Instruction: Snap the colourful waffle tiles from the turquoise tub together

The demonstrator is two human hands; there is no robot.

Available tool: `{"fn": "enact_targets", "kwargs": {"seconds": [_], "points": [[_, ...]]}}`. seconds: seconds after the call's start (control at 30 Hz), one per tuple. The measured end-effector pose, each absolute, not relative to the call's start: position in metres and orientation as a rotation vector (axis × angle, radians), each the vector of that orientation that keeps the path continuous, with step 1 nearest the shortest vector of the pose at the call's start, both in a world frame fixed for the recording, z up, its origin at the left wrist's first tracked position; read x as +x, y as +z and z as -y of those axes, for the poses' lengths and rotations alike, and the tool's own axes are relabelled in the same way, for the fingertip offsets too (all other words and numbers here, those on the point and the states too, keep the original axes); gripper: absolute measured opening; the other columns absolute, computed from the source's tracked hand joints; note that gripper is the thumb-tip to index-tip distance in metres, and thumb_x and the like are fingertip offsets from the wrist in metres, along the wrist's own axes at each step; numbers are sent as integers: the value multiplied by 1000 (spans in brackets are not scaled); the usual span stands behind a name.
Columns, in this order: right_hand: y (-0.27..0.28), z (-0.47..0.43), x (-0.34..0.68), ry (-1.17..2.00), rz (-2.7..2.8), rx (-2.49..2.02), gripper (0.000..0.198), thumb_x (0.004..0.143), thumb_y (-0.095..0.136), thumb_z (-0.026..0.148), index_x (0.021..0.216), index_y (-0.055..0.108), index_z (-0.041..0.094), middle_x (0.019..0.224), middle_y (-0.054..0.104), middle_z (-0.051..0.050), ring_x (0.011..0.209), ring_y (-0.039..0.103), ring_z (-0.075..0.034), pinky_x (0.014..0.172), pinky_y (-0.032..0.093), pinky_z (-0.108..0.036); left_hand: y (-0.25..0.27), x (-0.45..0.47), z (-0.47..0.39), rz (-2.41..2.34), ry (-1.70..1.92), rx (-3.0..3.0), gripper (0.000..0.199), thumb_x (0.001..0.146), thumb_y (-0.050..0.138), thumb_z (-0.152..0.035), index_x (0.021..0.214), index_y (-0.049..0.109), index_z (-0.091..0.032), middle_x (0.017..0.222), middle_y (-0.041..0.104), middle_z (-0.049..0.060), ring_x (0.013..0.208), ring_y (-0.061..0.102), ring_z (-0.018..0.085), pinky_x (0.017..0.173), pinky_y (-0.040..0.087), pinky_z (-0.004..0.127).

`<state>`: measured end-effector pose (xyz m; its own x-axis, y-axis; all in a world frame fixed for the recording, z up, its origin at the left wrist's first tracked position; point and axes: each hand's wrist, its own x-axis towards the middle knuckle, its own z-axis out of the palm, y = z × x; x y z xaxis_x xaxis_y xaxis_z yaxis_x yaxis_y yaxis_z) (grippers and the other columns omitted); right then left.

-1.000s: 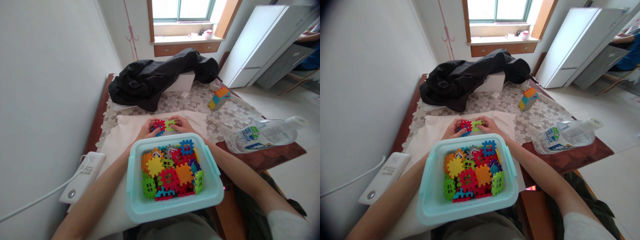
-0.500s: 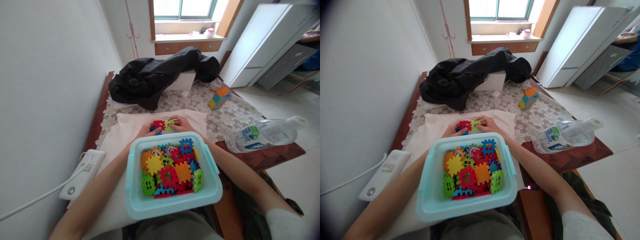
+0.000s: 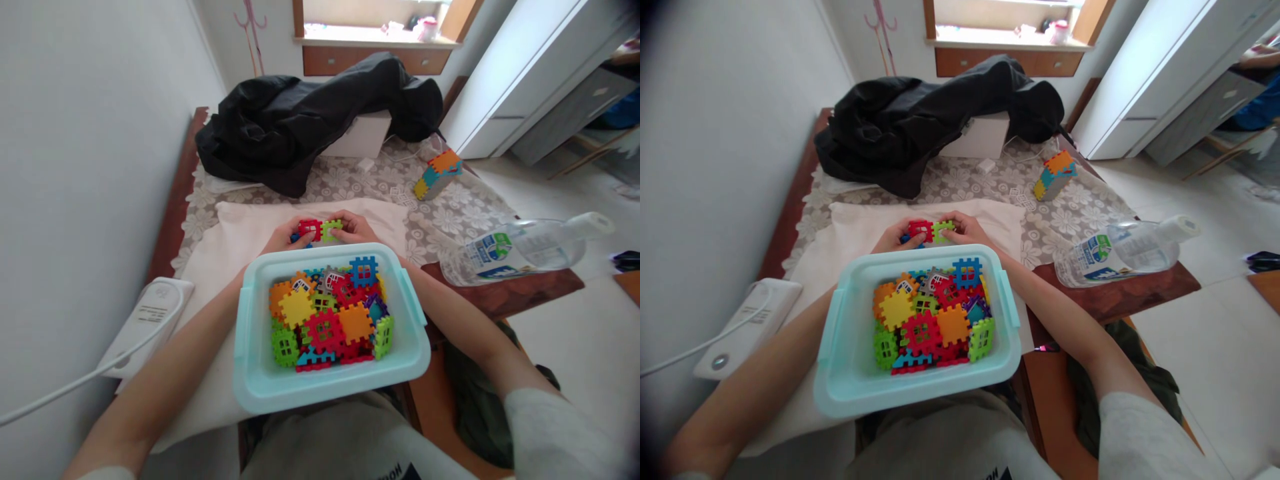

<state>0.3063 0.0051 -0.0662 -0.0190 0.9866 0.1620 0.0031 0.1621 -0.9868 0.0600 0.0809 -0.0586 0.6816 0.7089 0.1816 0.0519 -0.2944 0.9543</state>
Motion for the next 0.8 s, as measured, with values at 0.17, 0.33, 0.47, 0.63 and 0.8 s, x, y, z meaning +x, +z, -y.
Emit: {"fn": "enact_targets", "kwargs": {"seconds": [0.17, 0.33, 0.47, 0.63, 0.8], "points": [[-70, -4, 307, 1050, 1303, -1119, 40, 81, 89, 45, 111, 76, 22, 95, 78, -1, 79, 67, -17, 70, 51, -30, -60, 61, -79, -585, 709, 1731, 58, 97, 85, -73, 131, 79, -26, 105, 85, 10, 91, 80, 28, 80, 62, 38], [-68, -5, 309, 1054, 1292, -1124, 42, 79, 89, 50, 107, 74, 23, 96, 77, -2, 83, 66, -19, 76, 53, -31, -52, 59, -76, -658, 629, 1583, 86, 100, 59, -96, 124, 80, -15, 93, 82, 11, 82, 73, 27, 72, 58, 38], [-65, -4, 310, 1121, 1313, -1126, 44, 80, 90, 53, 108, 72, 23, 96, 75, -2, 83, 65, -19, 74, 52, -31, -46, 57, -78, -664, 546, 1649, 97, 86, 69, -104, 121, 82, -14, 106, 84, 15, 96, 76, 34, 81, 61, 44], [-63, -1, 310, 1137, 1358, -1122, 46, 82, 91, 54, 109, 71, 23, 94, 75, -2, 81, 65, -19, 71, 51, -30, -50, 58, -79, -591, 498, 1682, 88, 84, 85, -86, 142, 77, -20, 119, 85, 16, 104, 79, 37, 84, 63, 46], [-58, 3, 308, 1204, 1398, -1097, 45, 86, 89, 55, 110, 70, 21, 92, 73, -2, 78, 64, -17, 70, 51, -30, -56, 59, -78, -607, 555, 1755, 72, 78, 96, -61, 130, 75, -16, 117, 84, 11, 101, 75, 28, 91, 60, 39]]}}
